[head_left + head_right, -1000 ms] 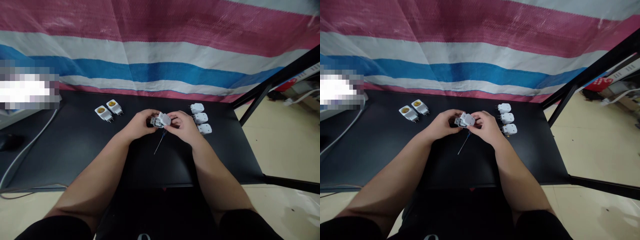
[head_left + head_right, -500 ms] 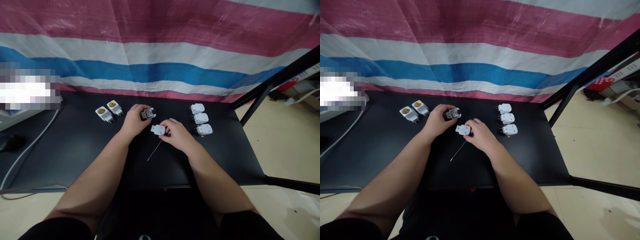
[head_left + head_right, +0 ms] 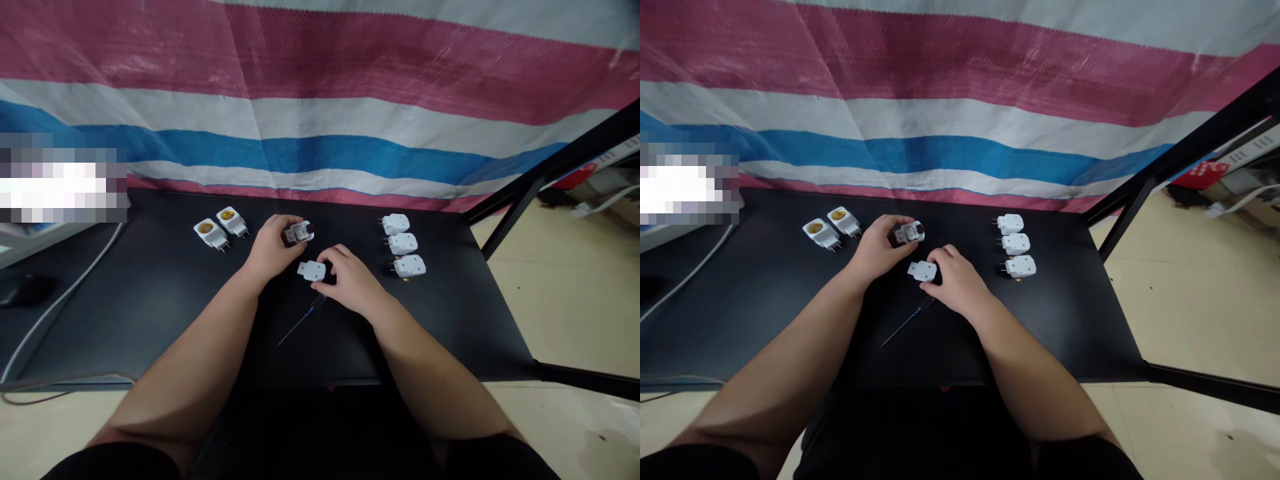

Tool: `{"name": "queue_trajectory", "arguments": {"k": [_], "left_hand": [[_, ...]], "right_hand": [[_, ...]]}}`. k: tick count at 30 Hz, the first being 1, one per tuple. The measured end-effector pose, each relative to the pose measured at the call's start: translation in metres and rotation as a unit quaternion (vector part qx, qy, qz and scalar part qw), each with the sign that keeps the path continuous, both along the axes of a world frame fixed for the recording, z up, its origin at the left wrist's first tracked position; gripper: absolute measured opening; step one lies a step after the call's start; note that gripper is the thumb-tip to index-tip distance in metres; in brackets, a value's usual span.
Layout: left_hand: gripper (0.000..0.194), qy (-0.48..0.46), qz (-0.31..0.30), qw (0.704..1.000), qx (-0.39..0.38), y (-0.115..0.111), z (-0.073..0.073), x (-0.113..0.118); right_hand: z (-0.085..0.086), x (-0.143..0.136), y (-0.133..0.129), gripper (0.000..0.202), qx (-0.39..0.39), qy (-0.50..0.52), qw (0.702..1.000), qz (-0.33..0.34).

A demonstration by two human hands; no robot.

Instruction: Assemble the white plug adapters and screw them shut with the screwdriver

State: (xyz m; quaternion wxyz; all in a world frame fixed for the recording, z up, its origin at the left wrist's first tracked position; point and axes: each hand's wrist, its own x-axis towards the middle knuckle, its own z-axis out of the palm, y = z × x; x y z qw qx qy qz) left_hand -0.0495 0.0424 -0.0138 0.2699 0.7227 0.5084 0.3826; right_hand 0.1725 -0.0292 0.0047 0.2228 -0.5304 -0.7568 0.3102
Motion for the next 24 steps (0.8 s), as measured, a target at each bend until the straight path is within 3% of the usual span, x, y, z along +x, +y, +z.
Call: {"name": "queue_trajectory", "arguments": {"k": [6,12,18,24], "left_hand": [[0.056,-0.13,-0.102,0.979,-0.118,-0.006,0.004,0.006],[0.052,-0.227,-0.188,0.932,-0.209,-0.015,0.012,0.012],[0.047,-0.337,-0.21,0.861,-0.318,-0.012,0.011,0.01],[0.048,-0.369,-0.178,0.826,-0.388,-0.012,0.009,0.01]], "right_hand": [[-0.009,0.011,0.013,0.037,0.074,0.157,0.981,-0.086],[-0.007,0.015,0.017,0.022,0.154,0.178,0.971,-0.04],[-0.011,0.019,0.019,0.022,0.164,0.184,0.968,-0.038],[-0.006,0.018,0.018,0.018,0.184,0.155,0.97,-0.037]]}}
